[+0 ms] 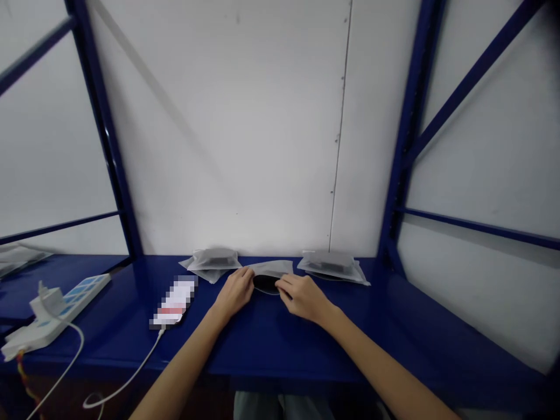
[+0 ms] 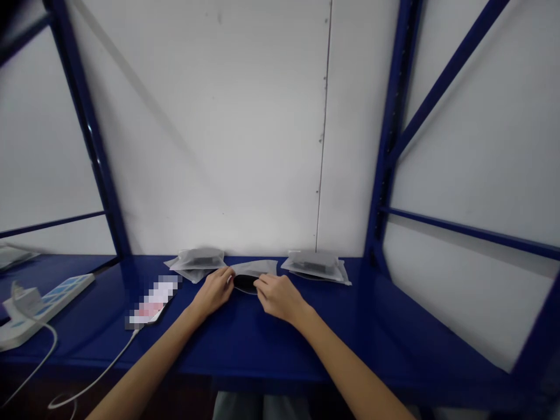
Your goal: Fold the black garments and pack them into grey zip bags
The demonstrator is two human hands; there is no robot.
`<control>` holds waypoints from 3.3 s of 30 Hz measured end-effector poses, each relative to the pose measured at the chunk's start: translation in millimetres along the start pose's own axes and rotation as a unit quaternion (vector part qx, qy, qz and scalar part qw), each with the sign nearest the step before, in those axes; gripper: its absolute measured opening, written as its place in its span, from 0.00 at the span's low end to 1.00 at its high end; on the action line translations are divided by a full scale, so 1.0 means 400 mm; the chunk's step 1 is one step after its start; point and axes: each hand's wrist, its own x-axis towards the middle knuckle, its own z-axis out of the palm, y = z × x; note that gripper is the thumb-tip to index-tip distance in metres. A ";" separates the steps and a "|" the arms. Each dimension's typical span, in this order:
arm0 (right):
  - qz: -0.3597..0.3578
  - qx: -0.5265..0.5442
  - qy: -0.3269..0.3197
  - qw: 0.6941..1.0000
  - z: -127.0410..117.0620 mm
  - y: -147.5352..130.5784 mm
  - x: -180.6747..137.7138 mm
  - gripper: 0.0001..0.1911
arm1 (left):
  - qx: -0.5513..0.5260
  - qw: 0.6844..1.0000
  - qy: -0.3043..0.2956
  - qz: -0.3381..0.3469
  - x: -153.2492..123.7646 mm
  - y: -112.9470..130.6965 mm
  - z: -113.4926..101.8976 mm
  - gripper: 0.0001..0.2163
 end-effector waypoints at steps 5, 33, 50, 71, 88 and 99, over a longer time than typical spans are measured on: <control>0.051 -0.036 -0.100 0.993 0.042 -0.014 0.051 0.26 | -0.075 0.997 0.012 -0.009 0.002 0.026 -0.010 0.08; 0.057 -0.046 0.080 0.994 -0.105 -0.063 -0.289 0.18 | -0.088 0.988 -0.005 -0.128 0.015 0.114 -0.064 0.17; 0.282 0.109 0.148 0.942 -0.123 -0.102 -0.256 0.23 | -0.205 0.961 -0.020 -0.186 -0.051 0.318 -0.067 0.14; 0.288 0.059 -0.071 0.953 -0.149 0.032 -0.349 0.22 | -0.057 0.945 0.189 -0.259 -0.184 0.145 -0.151 0.34; 0.266 0.076 -0.134 0.952 -0.220 0.097 -0.240 0.02 | -0.065 0.987 0.030 -0.145 -0.194 0.135 -0.206 0.06; 0.257 0.158 -0.150 0.941 -0.305 0.091 -0.371 0.11 | -0.215 0.957 -0.136 -0.137 -0.263 0.183 -0.342 0.11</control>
